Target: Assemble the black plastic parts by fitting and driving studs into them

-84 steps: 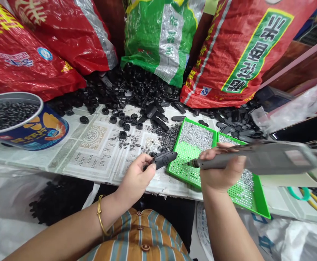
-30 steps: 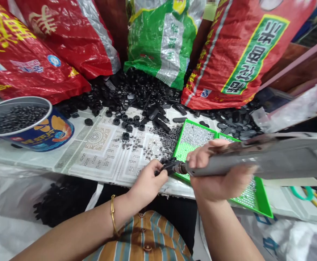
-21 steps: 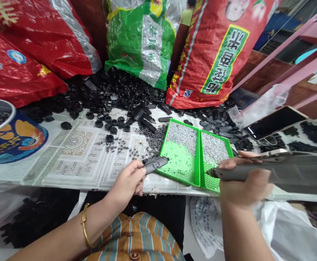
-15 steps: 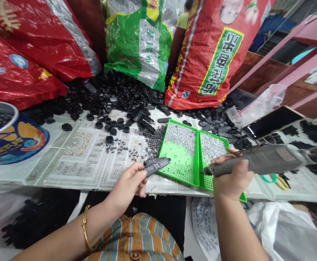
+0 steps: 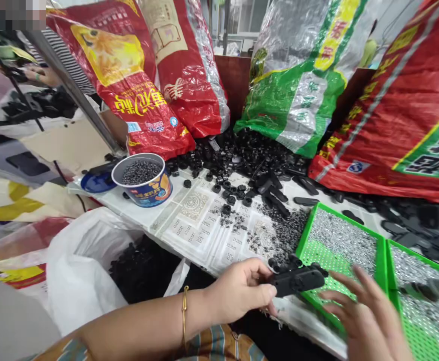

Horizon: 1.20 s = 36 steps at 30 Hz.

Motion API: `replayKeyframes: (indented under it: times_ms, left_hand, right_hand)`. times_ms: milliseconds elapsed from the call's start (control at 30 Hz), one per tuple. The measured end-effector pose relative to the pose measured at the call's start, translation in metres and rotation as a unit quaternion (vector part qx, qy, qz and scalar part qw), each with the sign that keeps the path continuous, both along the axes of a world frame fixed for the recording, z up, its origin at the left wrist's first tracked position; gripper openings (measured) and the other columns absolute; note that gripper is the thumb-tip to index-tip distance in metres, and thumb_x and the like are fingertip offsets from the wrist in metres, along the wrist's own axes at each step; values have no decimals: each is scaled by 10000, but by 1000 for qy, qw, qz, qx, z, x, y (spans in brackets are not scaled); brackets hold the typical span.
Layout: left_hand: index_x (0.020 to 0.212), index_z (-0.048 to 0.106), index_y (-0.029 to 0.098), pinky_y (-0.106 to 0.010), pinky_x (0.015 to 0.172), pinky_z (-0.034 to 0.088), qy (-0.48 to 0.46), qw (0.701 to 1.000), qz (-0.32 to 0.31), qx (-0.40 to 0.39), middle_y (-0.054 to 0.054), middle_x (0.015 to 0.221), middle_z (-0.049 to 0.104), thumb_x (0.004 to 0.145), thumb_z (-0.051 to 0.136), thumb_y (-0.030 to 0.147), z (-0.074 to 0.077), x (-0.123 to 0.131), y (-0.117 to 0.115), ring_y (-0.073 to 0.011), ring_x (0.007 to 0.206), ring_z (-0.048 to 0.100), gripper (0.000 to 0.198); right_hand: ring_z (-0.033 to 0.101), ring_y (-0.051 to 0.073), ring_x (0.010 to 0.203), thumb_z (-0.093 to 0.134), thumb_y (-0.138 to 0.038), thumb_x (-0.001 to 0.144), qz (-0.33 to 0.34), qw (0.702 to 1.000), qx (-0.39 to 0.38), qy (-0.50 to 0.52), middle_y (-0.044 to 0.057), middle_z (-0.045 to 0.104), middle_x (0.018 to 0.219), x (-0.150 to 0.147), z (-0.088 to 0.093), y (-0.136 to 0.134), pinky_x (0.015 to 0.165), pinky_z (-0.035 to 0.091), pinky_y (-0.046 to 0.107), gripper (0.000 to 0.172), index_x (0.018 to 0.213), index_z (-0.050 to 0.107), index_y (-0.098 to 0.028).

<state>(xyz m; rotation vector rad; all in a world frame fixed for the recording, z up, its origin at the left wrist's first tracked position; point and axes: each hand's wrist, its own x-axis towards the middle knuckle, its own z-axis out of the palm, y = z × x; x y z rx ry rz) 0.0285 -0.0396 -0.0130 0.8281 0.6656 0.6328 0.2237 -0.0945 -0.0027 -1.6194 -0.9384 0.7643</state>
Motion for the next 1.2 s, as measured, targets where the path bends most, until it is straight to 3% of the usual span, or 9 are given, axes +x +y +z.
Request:
replayKeyframes:
  times_ms: [200,267,367,533,633,733,867,967,1200]
  left_hand:
    - [935,494,170,-334,752,427,-64,994,-3,-94,-45,785,631,694,653,315,14,-37,9,-175,736,640,324]
    - [1002,493,182,-347,756,432,-69,993,5,-96,-60,841,641,736,615,305,19,-54,16,-180,735,646,317]
    - [980,522,159,-293,657,440,-48,993,55,-91,-79,873,647,756,599,283,20,-76,24,-167,653,644,267]
    - [884,526,131,-273,619,446,-65,970,174,-158,-80,834,655,781,563,303,13,-96,30,-163,622,639,204]
    - [898,538,124,-272,616,453,-78,961,201,-171,-96,829,659,794,547,319,9,-99,31,-188,677,651,221]
    - [923,538,136,-275,623,462,-89,954,223,-180,-96,867,658,779,580,291,6,-99,33,-208,734,658,216]
    - [935,546,153,-284,619,462,-94,946,258,-173,-84,939,646,777,584,271,4,-96,36,-176,691,644,201]
    - [973,551,150,-296,663,456,-94,950,262,-144,-83,929,647,795,559,265,3,-89,35,-176,740,629,212]
    - [1192,489,203,-320,978,311,-31,967,254,6,-49,1205,553,836,495,220,3,-74,23,-187,1156,449,357]
  right_hand:
    - [533,127,545,628,-398,713,201,969,-72,123,-25,515,640,-58,16,59,532,489,273,525,1186,501,-208]
    - [551,132,563,587,-397,751,297,951,-68,55,-12,544,663,-72,21,79,556,500,289,441,1145,538,-204]
    - [595,170,752,494,-343,823,371,910,21,-184,59,615,891,-85,21,114,706,500,337,284,1044,614,-211]
    - [544,233,949,395,-103,820,416,715,137,-544,107,567,1097,-98,8,173,780,470,357,319,985,646,-211]
    - [552,238,909,437,-95,797,438,665,145,-588,95,601,1052,-103,3,191,763,481,351,259,899,654,-193]
    - [560,250,957,466,-138,804,429,667,157,-589,96,617,1060,-103,5,191,809,479,370,191,858,646,-173]
    - [618,206,905,515,-248,807,378,761,176,-496,77,639,1033,-102,16,157,779,507,361,123,851,618,-197]
    - [644,176,798,562,-275,780,388,806,148,-422,48,666,913,-108,22,123,681,528,318,185,954,574,-215]
    - [629,168,759,572,-318,790,377,831,168,-374,61,656,848,-111,15,99,662,513,293,203,958,585,-204]
